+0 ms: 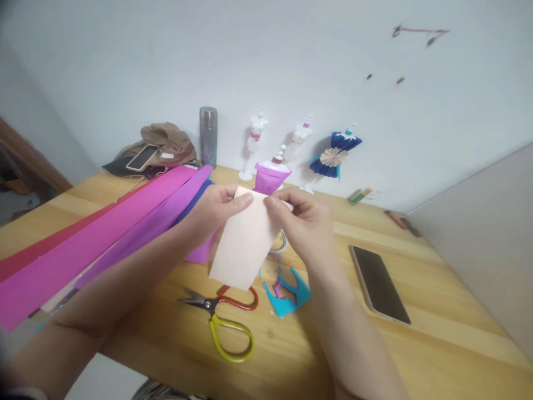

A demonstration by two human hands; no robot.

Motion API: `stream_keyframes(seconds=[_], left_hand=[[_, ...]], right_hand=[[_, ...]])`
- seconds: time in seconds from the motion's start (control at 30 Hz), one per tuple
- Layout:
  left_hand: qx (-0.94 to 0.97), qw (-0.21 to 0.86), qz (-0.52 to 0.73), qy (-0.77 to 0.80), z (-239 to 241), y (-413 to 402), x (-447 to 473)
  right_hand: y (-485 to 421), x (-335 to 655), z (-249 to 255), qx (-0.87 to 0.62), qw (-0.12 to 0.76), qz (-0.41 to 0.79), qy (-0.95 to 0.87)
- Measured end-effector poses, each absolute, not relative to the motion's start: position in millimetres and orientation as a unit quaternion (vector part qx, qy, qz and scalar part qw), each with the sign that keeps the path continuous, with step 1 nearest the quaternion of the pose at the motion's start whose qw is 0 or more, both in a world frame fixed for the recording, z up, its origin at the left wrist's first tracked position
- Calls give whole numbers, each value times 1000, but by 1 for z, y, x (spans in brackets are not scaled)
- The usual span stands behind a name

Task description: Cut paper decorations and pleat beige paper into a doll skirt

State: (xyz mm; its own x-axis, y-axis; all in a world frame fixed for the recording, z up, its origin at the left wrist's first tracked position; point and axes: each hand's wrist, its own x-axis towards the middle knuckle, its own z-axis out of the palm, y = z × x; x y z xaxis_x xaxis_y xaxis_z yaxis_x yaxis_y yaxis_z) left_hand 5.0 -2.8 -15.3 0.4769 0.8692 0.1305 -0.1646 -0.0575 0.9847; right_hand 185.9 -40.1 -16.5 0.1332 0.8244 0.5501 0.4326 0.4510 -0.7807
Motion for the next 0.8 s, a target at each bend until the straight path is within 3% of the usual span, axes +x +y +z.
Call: stream_keyframes(seconds=[0.5,0.8], left_hand=[[659,541,451,262,-13,-1,0],[639,586,426,259,-13,6,-7]], right_hand=[[-45,183,-14,-496,567,221,-619],[-42,193,-8,-473,588,272,-597]])
